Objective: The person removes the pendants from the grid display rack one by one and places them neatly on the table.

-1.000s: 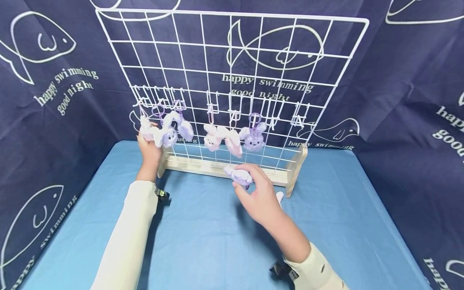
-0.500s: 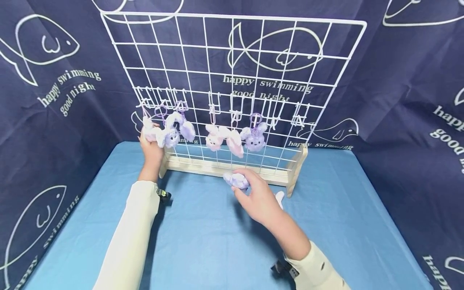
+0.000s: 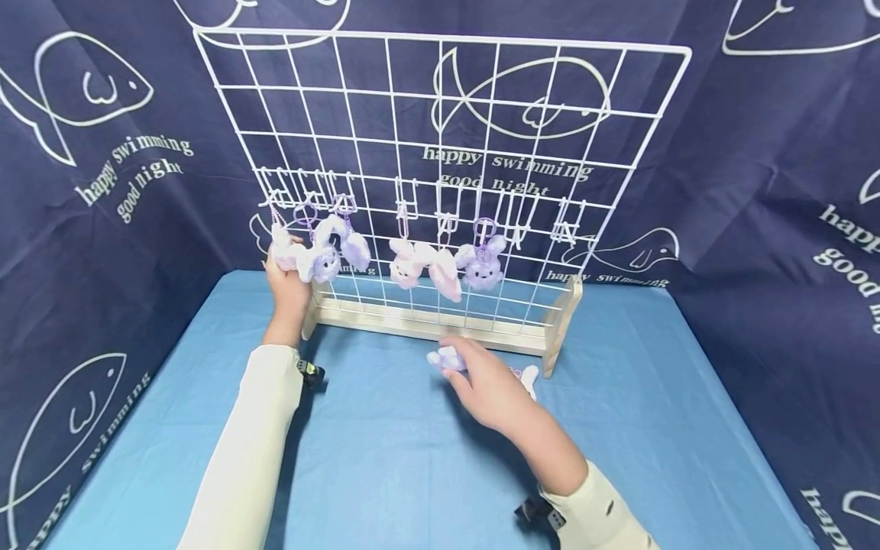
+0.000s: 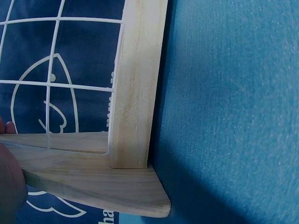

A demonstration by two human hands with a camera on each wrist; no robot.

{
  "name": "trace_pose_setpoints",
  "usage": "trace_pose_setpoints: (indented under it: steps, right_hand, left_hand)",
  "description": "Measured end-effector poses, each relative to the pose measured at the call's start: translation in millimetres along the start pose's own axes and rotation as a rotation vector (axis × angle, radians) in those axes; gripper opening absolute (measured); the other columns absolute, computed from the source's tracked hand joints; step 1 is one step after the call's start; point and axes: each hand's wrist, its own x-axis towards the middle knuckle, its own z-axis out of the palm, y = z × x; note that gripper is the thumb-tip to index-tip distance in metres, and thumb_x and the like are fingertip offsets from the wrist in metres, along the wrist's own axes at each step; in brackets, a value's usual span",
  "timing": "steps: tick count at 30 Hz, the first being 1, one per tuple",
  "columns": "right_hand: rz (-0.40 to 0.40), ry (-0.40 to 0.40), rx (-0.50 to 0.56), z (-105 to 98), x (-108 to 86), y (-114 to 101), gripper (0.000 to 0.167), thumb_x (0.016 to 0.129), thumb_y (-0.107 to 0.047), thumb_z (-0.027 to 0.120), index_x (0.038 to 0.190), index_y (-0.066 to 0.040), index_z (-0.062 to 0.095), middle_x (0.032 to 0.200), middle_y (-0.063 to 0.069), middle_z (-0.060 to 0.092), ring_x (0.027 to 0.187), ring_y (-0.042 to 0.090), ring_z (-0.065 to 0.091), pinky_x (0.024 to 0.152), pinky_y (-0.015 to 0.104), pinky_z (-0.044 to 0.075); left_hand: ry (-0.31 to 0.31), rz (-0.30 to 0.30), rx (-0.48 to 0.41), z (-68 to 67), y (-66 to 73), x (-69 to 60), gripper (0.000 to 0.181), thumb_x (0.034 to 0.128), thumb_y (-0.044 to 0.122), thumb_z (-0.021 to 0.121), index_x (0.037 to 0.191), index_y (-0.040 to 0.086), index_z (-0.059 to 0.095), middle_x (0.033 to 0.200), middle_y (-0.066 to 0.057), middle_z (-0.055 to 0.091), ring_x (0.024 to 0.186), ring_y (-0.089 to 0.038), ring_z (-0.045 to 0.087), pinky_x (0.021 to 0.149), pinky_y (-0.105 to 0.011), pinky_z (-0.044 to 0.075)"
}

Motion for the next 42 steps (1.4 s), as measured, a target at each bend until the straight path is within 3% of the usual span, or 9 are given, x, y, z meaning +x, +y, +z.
trace_pose_setpoints:
  steps: [9, 18, 22, 29, 37, 42]
  right_hand:
    - [0.007, -0.048, -0.025, 3, 1.3, 10, 0.040, 0.101, -0.007, 0.065, 0.141, -0.003, 0.061, 0.141, 0.018, 0.066, 0.129, 0.038, 0.065, 0.110, 0.058, 0.050]
    - [-0.004, -0.015, -0.098, 4, 4.5, 21, 0.040, 0.093, -0.003, 0.074, 0.133, -0.003, 0.067, 0.129, 0.018, 0.073, 0.117, 0.037, 0.071, 0.103, 0.056, 0.055]
    - [-0.008, -0.016, -0.121, 6, 3.9, 26, 0.042, 0.089, 0.001, 0.077, 0.130, -0.002, 0.071, 0.126, 0.018, 0.075, 0.117, 0.038, 0.072, 0.103, 0.056, 0.056]
    - [-0.027, -0.058, -0.167, 11, 2.3, 35, 0.041, 0.085, 0.007, 0.076, 0.125, -0.002, 0.076, 0.127, 0.017, 0.075, 0.119, 0.038, 0.071, 0.103, 0.054, 0.056]
    - [-0.031, -0.186, -0.176, 11, 1.6, 35, 0.044, 0.077, 0.005, 0.083, 0.121, -0.001, 0.077, 0.128, 0.022, 0.072, 0.118, 0.039, 0.069, 0.102, 0.053, 0.056]
    - [-0.025, -0.277, -0.192, 5, -1.2, 28, 0.051, 0.071, 0.003, 0.082, 0.121, -0.002, 0.077, 0.136, 0.025, 0.065, 0.126, 0.044, 0.063, 0.107, 0.057, 0.052]
  left_hand:
    - [-0.014, -0.001, -0.003, 0.4, 35.0, -12.0, 0.023, 0.0964, -0.002, 0.052, 0.113, -0.018, 0.058, 0.093, 0.018, 0.058, 0.095, -0.002, 0.054, 0.092, -0.019, 0.042]
    - [0.002, 0.001, 0.045, -1.5, 0.7, -0.7, 0.022, 0.0969, 0.001, 0.054, 0.113, -0.013, 0.063, 0.097, 0.011, 0.060, 0.098, -0.004, 0.054, 0.093, -0.020, 0.041]
    - [-0.022, -0.003, 0.057, -3.8, -2.6, 0.8, 0.021, 0.0978, 0.003, 0.057, 0.112, -0.009, 0.065, 0.099, 0.008, 0.061, 0.099, -0.005, 0.055, 0.092, -0.021, 0.042]
    - [-0.042, -0.005, 0.060, -4.9, -1.6, -0.5, 0.020, 0.0995, 0.004, 0.054, 0.113, -0.007, 0.064, 0.098, 0.016, 0.061, 0.096, -0.004, 0.055, 0.090, -0.022, 0.043]
    - [-0.024, 0.006, 0.025, -0.3, -2.7, 1.6, 0.019, 0.0985, 0.000, 0.057, 0.114, -0.009, 0.064, 0.098, 0.011, 0.060, 0.094, -0.007, 0.054, 0.088, -0.022, 0.042]
    - [-0.013, 0.004, 0.014, -0.2, -3.1, 0.6, 0.019, 0.0980, 0.000, 0.057, 0.113, -0.009, 0.064, 0.097, 0.009, 0.060, 0.095, -0.008, 0.054, 0.089, -0.022, 0.041]
